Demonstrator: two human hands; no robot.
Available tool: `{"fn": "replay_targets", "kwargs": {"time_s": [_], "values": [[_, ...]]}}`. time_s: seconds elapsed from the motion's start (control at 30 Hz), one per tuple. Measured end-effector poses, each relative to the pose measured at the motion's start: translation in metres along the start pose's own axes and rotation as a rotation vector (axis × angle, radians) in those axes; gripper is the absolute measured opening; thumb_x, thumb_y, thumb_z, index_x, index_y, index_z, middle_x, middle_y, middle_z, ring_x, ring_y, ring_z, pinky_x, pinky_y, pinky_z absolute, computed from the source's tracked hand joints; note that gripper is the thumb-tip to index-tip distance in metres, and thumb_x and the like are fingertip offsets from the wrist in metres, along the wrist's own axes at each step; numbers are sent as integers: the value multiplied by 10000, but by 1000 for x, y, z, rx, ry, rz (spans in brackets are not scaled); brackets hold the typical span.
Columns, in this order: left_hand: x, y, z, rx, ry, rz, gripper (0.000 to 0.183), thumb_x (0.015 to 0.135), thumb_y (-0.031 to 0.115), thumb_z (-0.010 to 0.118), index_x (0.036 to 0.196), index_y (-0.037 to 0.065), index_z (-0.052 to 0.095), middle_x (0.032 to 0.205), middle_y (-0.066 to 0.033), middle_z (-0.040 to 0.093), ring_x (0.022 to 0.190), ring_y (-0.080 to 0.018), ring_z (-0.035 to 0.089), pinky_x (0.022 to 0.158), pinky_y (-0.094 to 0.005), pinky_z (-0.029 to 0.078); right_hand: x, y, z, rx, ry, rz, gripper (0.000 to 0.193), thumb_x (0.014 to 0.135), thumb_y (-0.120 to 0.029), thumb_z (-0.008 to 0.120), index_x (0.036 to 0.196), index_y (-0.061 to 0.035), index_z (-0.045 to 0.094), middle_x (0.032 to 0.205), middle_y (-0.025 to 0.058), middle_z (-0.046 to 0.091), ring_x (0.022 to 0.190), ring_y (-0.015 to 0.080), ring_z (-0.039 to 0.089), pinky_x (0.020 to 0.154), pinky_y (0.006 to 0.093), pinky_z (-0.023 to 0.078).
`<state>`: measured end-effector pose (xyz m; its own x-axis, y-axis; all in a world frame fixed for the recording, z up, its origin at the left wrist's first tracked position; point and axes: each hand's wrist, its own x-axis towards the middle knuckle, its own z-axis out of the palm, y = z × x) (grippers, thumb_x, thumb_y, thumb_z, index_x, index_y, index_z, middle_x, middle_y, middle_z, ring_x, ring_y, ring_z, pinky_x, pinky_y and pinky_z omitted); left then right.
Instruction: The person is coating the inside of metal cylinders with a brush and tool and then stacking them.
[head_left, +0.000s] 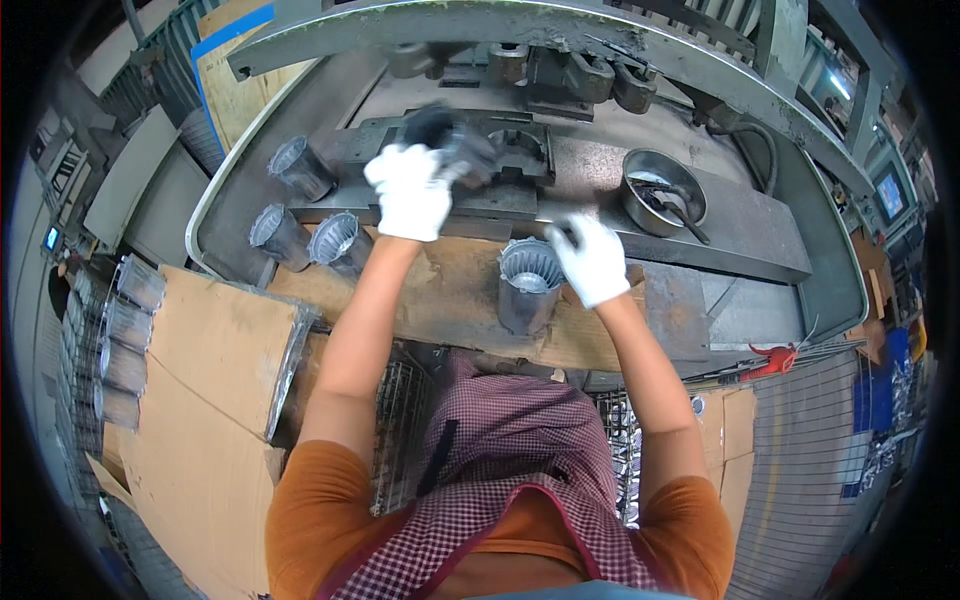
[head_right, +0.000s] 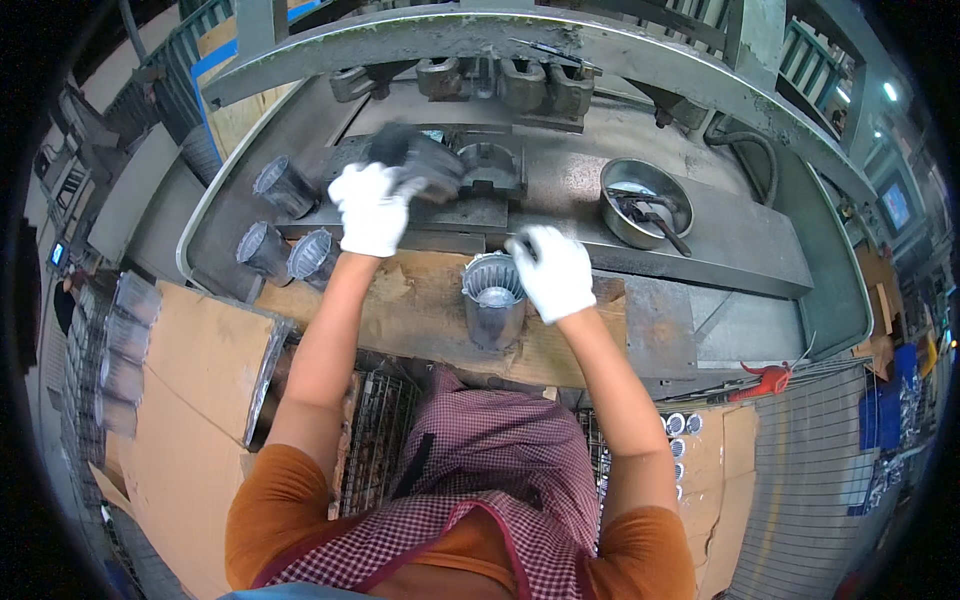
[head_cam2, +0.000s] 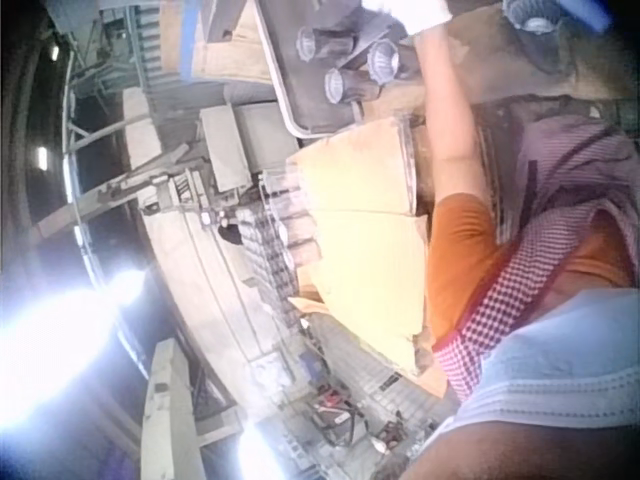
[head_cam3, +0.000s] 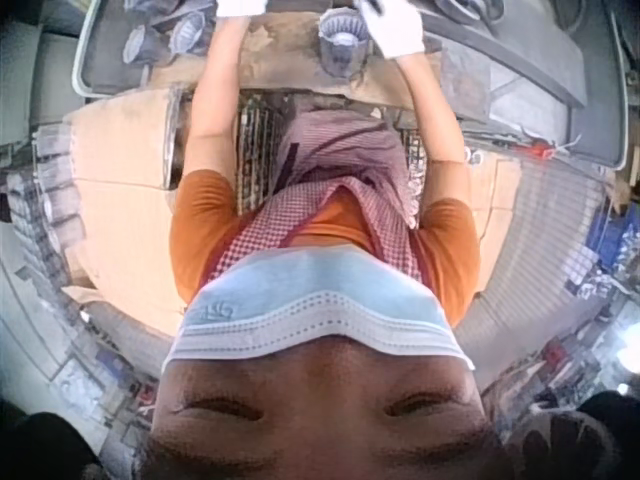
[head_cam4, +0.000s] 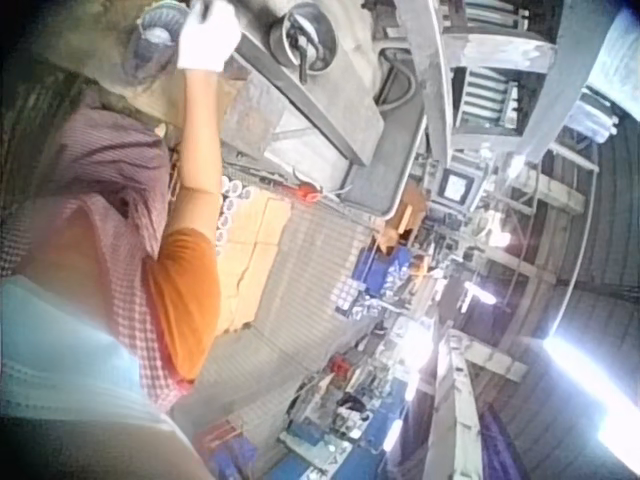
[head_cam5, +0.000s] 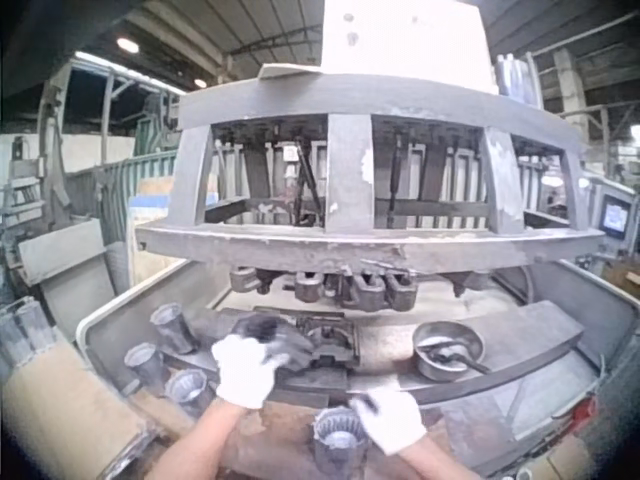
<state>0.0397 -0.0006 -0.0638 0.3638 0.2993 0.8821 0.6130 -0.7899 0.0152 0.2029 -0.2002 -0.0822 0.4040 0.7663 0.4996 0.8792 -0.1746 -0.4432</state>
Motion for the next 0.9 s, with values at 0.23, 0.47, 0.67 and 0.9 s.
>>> {"fn": "replay_targets", "kwargs": {"time_s": [0.23,0.47,0.67,0.9], "values": [[30,51,33,-87,-178,270,205,747,411,666,818,220,680,764,10,605,799,-228,555,711,-427,368,71,-8,34,-255,-209,83,453,826,-542,562,893,-119,710,915,133,693,871,316,660,793,406,508],[45,25,-1,-120,-265,22,314,838,436,587,930,160,705,840,-102,664,822,-308,624,706,-439,448,114,4,57,-346,-202,102,483,832,-555,552,901,-109,722,930,147,691,878,324,664,764,419,515],[2,-58,-89,-39,-499,-483,520,870,546,515,1011,79,696,1042,-180,661,1005,-350,610,882,-407,462,121,3,61,-398,-322,113,463,810,-529,595,921,-97,720,941,159,690,875,330,665,782,428,512],[-47,-75,-71,205,-1044,-530,542,843,547,522,969,55,709,1040,-183,669,983,-342,638,861,-415,486,94,-11,48,-315,-262,118,403,837,-488,582,915,-115,714,929,158,688,872,334,663,794,425,509]]}}
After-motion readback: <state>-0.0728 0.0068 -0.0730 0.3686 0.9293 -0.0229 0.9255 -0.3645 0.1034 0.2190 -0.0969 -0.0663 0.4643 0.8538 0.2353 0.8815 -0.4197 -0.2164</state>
